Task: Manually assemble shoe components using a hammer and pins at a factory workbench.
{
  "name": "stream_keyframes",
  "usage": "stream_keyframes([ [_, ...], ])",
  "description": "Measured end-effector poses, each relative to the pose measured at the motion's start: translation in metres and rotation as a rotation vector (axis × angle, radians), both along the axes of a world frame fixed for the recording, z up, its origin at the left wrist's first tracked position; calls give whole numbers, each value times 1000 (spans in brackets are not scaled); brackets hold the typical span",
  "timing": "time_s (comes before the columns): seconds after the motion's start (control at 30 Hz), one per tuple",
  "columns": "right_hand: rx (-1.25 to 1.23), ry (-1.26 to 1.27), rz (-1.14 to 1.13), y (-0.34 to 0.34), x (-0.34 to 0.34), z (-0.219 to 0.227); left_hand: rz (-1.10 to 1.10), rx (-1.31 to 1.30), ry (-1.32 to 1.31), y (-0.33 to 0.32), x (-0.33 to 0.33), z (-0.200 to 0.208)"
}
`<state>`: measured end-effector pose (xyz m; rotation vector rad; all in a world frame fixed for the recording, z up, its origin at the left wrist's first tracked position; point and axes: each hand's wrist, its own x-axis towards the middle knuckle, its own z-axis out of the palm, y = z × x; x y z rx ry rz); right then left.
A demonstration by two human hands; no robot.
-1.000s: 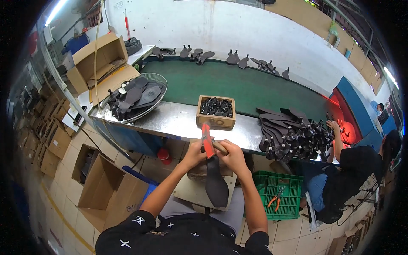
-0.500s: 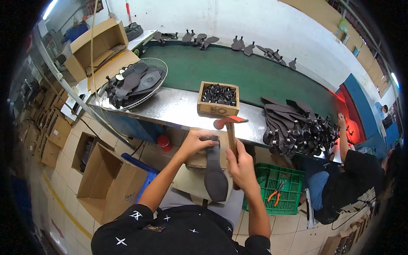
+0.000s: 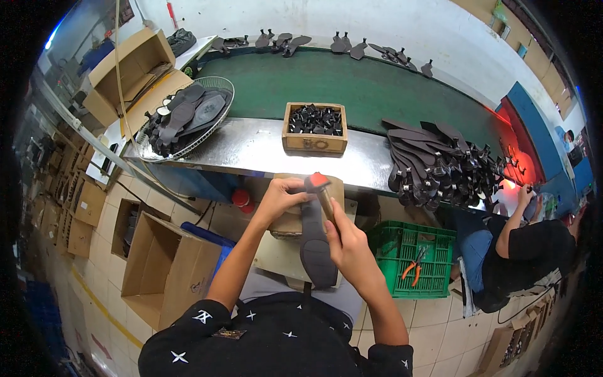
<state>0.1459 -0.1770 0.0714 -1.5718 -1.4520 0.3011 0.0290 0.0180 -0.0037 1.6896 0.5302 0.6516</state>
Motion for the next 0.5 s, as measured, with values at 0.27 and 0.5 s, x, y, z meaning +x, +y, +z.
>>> stream_keyframes([
  [0.27,93,-38,-69,-36,-4,54,120,406,99,-2,0,-39],
  [0.5,-108,-50,-26,3,6,-9,182,504,308,-10,1,-14],
])
